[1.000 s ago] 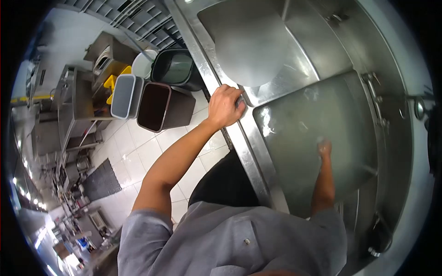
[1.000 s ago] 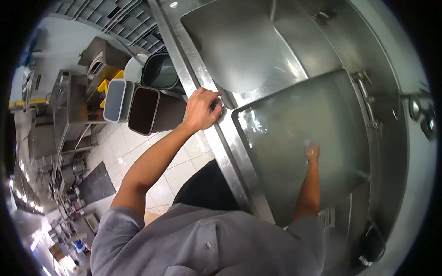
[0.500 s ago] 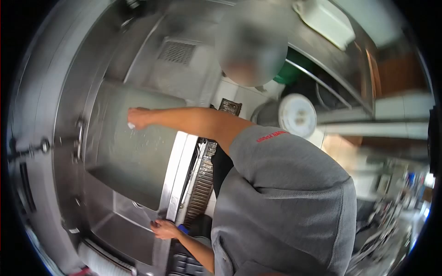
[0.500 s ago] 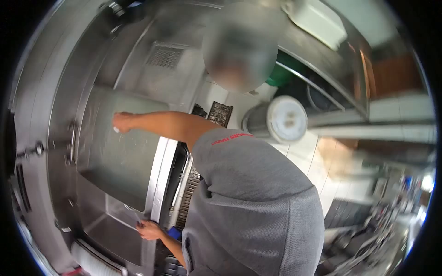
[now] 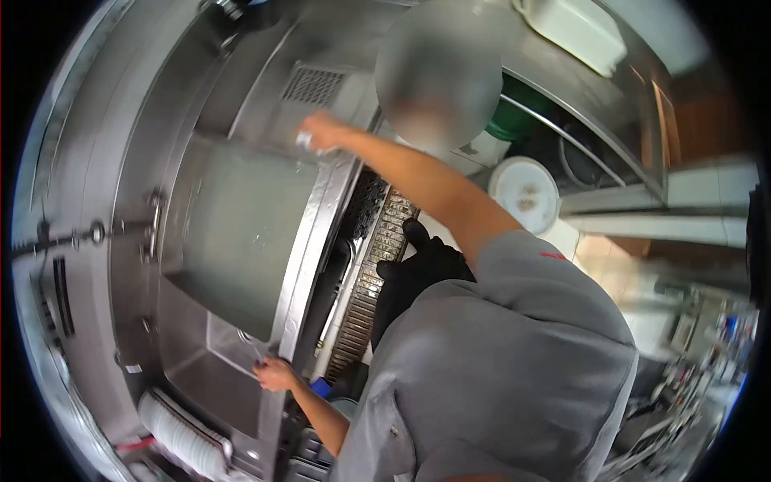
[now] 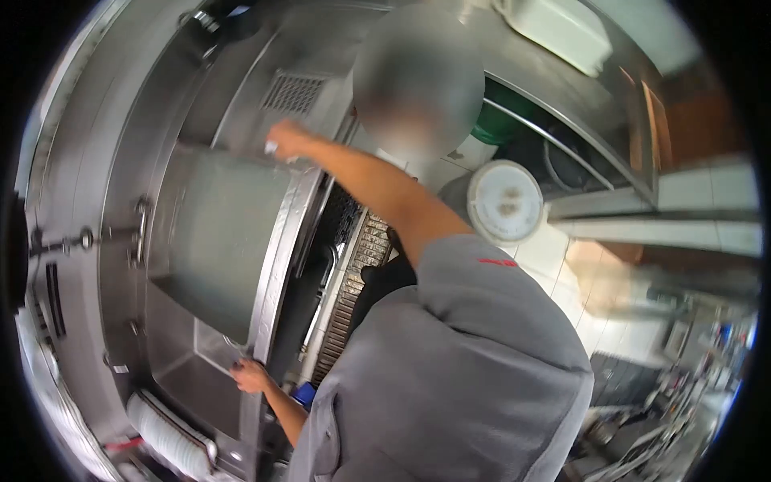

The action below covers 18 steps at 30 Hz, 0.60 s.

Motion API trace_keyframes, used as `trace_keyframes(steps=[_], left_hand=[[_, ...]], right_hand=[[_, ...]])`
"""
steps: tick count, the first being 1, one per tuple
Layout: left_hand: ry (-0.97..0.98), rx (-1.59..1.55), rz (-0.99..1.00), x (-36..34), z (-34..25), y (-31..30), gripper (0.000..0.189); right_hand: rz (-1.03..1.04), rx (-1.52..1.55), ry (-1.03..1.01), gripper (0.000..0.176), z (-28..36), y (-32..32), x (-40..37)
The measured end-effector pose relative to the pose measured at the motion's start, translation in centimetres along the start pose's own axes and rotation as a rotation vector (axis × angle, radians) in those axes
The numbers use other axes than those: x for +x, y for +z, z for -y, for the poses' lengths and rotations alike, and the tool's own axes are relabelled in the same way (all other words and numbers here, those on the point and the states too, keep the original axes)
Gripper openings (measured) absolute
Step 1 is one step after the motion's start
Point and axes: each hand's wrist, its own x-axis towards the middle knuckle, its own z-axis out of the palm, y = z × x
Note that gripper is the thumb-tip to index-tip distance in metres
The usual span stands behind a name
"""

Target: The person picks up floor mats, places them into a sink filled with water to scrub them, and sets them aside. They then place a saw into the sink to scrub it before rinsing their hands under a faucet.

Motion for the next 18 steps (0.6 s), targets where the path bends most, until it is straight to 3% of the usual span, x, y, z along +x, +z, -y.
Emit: trace_keyframes(steps=[4, 5, 7, 10, 13, 14, 16, 18], left_hand=[[0.118, -0.011, -0.107, -0.1, 1.2, 1.1, 0.035], [0.109, -0.019, -0.102, 0.0, 1.2, 1.1, 0.035], [0.061, -0.025, -0.083, -0.1, 1.2, 1.3, 0.035], [0.033, -0.046, -0.099, -0.7, 0.1, 0.6, 0.037], [-0.045, -0.130, -0.056, -1.2, -1.1, -0.9, 0.037], [-0.043, -0.132, -0.150, -1.1, -0.6, 0.1, 0.034], [-0.060, -0.191, -0.140, -1.2, -1.2, -1.1, 0.031], [-0.101, -0.218, -0.111, -1.0, -1.3, -1.2, 0.031]], right_hand=[[0.038, -0.124, 0.031, 0.032, -1.5, -3.9, 2.0], [0.030, -0.237, 0.079, 0.033, -1.5, -5.0, 2.6], [0.009, -0.161, 0.138, 0.037, -1.5, -6.5, 3.7], [0.115, -0.213, 0.016, 0.035, -0.9, -5.1, 5.7], [0.250, -0.251, -0.169, 0.034, 2.0, 0.6, 7.7], [0.295, -0.234, -0.214, 0.034, 3.7, 3.6, 8.2], [0.526, -0.216, -0.256, 0.028, 6.4, 9.3, 9.2], [0.615, -0.222, -0.353, 0.026, 8.0, 15.6, 10.4]])
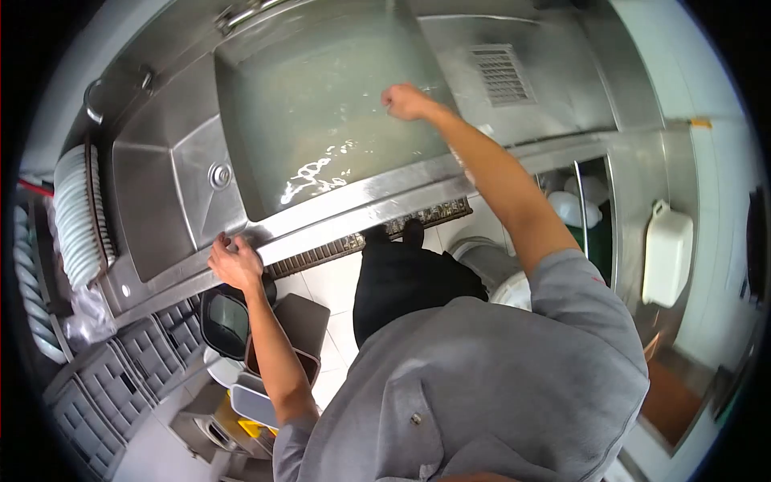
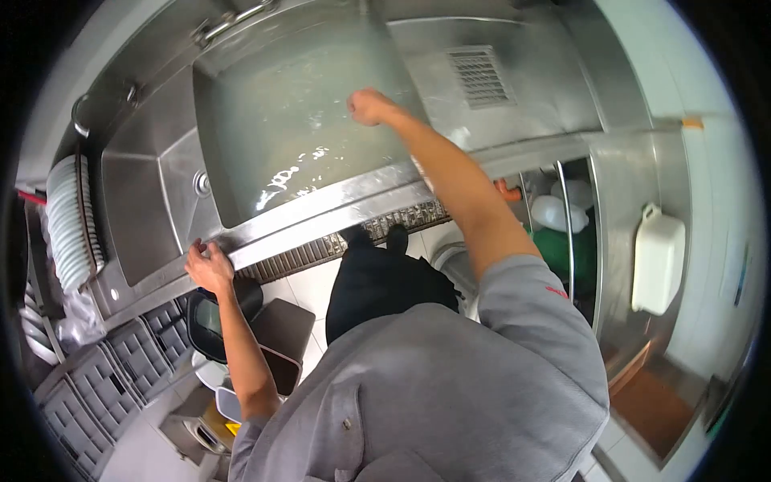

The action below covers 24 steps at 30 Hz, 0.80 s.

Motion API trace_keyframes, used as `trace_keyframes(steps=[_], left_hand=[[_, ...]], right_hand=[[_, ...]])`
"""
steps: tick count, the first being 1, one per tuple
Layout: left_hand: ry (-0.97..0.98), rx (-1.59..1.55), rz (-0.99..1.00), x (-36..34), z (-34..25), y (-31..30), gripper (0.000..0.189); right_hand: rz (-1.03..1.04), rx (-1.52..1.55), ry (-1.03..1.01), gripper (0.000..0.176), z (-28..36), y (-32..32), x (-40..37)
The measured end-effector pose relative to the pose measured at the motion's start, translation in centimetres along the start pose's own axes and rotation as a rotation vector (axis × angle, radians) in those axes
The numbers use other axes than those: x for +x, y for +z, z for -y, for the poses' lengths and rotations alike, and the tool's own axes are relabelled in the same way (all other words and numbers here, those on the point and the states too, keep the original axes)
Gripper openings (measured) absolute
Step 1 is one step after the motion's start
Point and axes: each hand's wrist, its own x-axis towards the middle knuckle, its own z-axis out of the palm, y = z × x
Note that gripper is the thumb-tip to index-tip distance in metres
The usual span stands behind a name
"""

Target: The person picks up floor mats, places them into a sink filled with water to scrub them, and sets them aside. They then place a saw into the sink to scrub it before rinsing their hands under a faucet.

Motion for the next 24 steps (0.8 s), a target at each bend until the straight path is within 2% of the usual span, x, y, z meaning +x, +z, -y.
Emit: trace_keyframes(steps=[2, 4, 6, 8, 9, 10, 11, 13, 15, 17, 24], left_hand=[[-0.035, -0.013, 0.012, 0.1, -0.2, -0.2, 0.030], [-0.096, -0.036, 0.072, 0.4, -0.3, -0.3, 0.030], [-0.103, -0.060, 0.070, 0.5, -0.5, -0.3, 0.028], [-0.090, -0.053, 0.111, 0.8, -0.4, -0.5, 0.028], [-0.100, -0.047, 0.134, 0.9, -0.6, -0.6, 0.028], [-0.113, -0.041, 0.152, 1.1, -0.8, -0.7, 0.029], [-0.104, -0.056, 0.159, 1.3, -0.9, -0.6, 0.029], [-0.121, -0.041, 0.191, 1.6, -1.0, -0.7, 0.027], [-0.137, -0.046, 0.212, 1.9, -1.4, -0.5, 0.026], [-0.121, -0.022, 0.243, 2.2, -1.5, -0.6, 0.025], [-0.138, -0.004, 0.197, 2.3, -1.8, -0.2, 0.025]], right_hand=[[0.072, -0.008, -0.076, 0.025, 0.8, 4.8, 4.2], [0.176, -0.101, 0.097, 0.023, 0.7, 9.1, 8.1], [0.502, -0.328, 0.165, 0.030, 0.1, 12.3, 11.2], [0.216, -0.134, 0.231, 0.031, -2.4, 17.6, 12.1], [0.329, -0.544, 0.113, 0.029, -5.2, 23.1, 14.7], [0.407, -1.078, -0.070, 0.028, -7.9, 28.4, 17.2], [0.427, -1.475, -0.262, 0.027, -10.6, 33.6, 19.7], [0.421, -0.739, 0.053, 0.027, -9.3, 30.8, 17.4], [0.380, -0.448, 0.172, 0.027, -8.0, 29.3, 14.9], [0.346, -0.373, 0.203, 0.027, -8.1, 29.8, 14.1], [0.242, -0.325, 0.098, 0.027, -7.0, 31.5, 21.1]])
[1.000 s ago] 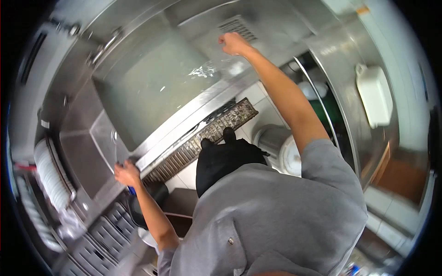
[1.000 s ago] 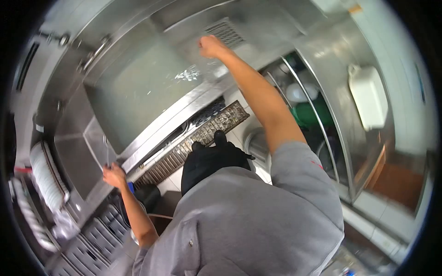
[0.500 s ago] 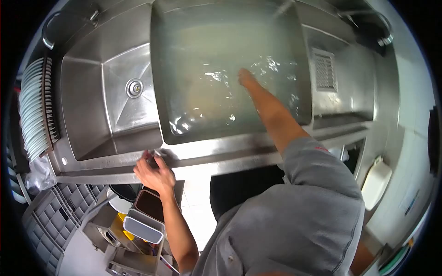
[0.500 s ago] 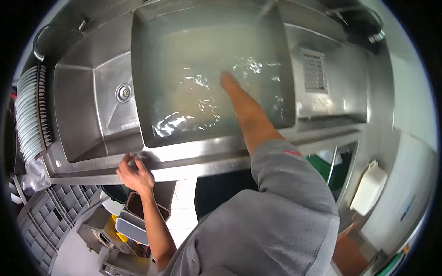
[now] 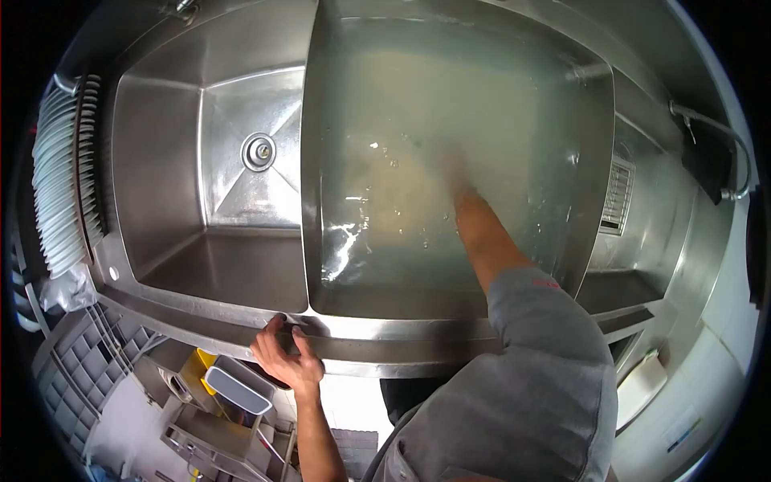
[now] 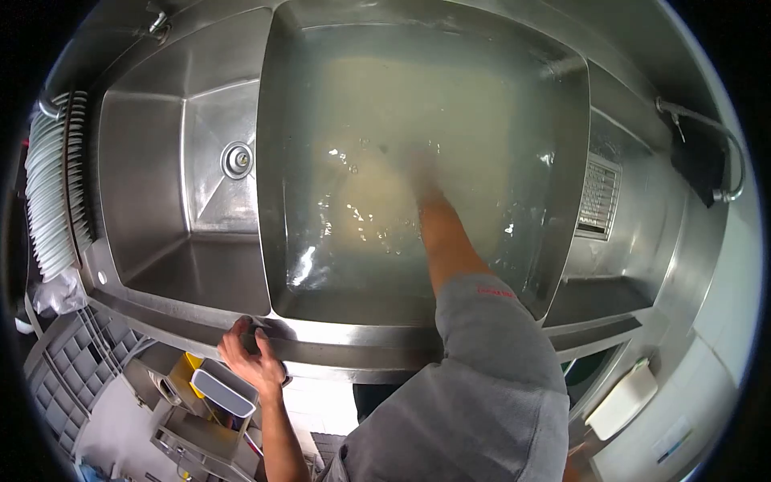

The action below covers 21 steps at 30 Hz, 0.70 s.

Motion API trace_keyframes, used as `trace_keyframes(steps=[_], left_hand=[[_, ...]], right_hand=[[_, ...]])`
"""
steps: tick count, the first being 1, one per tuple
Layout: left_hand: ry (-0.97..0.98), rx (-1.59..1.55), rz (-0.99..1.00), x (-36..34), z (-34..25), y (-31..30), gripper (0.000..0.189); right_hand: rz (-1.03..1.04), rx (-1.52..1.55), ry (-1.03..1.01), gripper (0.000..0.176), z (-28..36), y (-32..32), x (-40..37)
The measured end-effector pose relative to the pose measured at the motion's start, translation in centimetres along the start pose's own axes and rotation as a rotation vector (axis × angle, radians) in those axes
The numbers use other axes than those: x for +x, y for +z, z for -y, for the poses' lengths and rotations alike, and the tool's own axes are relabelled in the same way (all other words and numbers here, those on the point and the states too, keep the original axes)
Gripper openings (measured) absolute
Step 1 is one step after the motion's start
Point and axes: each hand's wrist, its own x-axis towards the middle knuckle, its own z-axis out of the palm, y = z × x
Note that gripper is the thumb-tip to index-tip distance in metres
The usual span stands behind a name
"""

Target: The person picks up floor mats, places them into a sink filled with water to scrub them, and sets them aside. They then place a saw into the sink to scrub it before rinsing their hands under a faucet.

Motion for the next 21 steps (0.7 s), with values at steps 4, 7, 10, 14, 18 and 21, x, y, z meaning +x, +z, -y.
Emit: trace_keyframes(steps=[4, 7, 10, 14, 18, 21], left_hand=[[-0.072, -0.010, 0.027, -0.1, -0.3, -0.3, 0.027], [-0.078, -0.019, 0.025, 0.1, -0.3, -0.2, 0.027], [-0.088, -0.018, 0.024, 0.2, -0.4, -0.3, 0.027], [-0.106, -0.008, -0.019, 0.2, 0.0, -0.1, 0.027], [-0.048, -0.051, -0.020, 0.6, 0.0, -0.6, 0.030], [-0.080, -0.059, -0.010, 0.5, 0.2, -0.5, 0.029]], right_hand=[[-0.004, -0.005, -0.026, 0.027, -0.2, 0.1, 0.4], [0.002, -0.009, -0.046, 0.027, -0.5, 0.1, 0.1], [0.008, -0.026, -0.068, 0.027, -0.9, 0.3, 0.1], [0.017, -0.038, -0.093, 0.027, -1.3, 0.9, -0.2], [0.018, -0.052, -0.103, 0.027, -2.2, 1.1, -0.5], [0.025, -0.084, -0.111, 0.027, -2.9, 0.6, -0.9]])
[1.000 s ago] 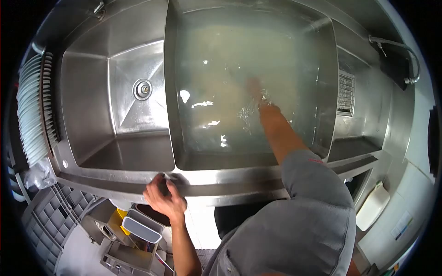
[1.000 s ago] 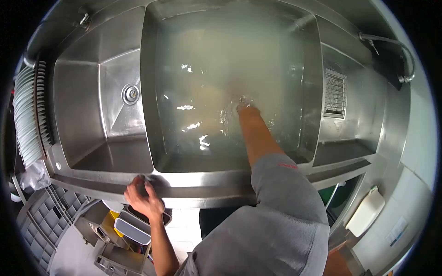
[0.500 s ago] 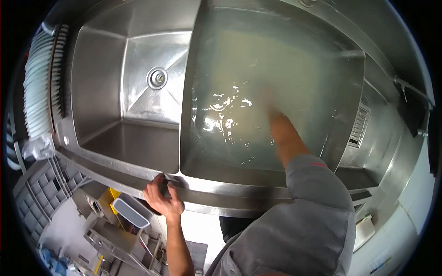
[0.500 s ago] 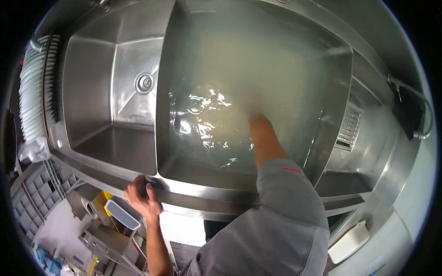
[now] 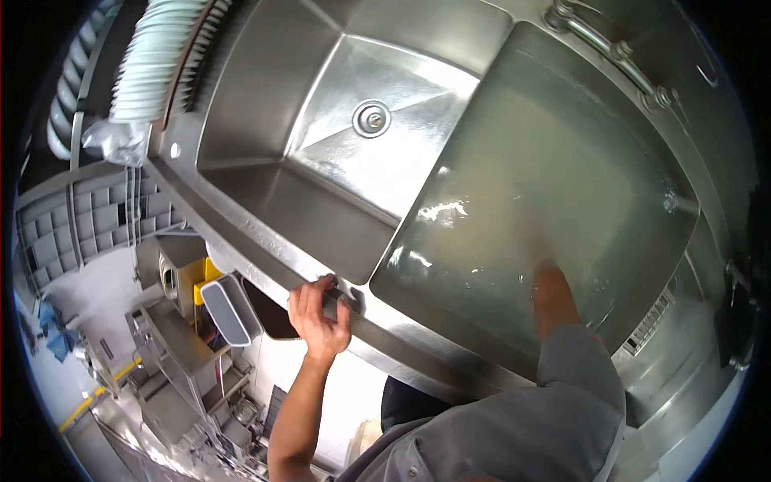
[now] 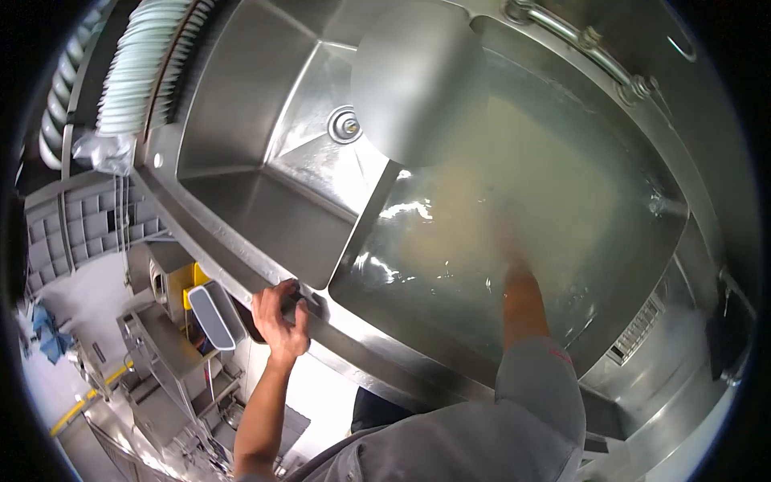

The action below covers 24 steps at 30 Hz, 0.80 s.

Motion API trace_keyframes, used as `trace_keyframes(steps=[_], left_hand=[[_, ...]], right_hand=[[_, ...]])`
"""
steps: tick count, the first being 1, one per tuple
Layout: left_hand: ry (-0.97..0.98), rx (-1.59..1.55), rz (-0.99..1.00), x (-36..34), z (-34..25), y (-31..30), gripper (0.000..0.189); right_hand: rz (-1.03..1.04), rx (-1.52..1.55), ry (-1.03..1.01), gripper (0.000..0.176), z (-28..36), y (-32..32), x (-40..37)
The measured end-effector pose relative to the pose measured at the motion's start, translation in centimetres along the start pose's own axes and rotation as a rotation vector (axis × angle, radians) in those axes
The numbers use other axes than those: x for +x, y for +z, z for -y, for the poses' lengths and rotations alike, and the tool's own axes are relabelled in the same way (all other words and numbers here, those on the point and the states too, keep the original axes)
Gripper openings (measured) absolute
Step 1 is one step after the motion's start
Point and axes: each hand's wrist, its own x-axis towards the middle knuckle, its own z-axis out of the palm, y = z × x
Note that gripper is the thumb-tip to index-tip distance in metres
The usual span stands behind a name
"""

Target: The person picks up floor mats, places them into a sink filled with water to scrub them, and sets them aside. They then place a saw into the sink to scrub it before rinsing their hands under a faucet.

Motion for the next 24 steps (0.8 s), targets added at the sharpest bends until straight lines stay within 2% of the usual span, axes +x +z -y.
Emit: trace_keyframes(steps=[24], left_hand=[[-0.021, -0.009, -0.025, -0.1, 0.2, -0.3, 0.031]], right_hand=[[0.015, -0.091, -0.095, 0.028, -2.5, -1.0, 2.2]])
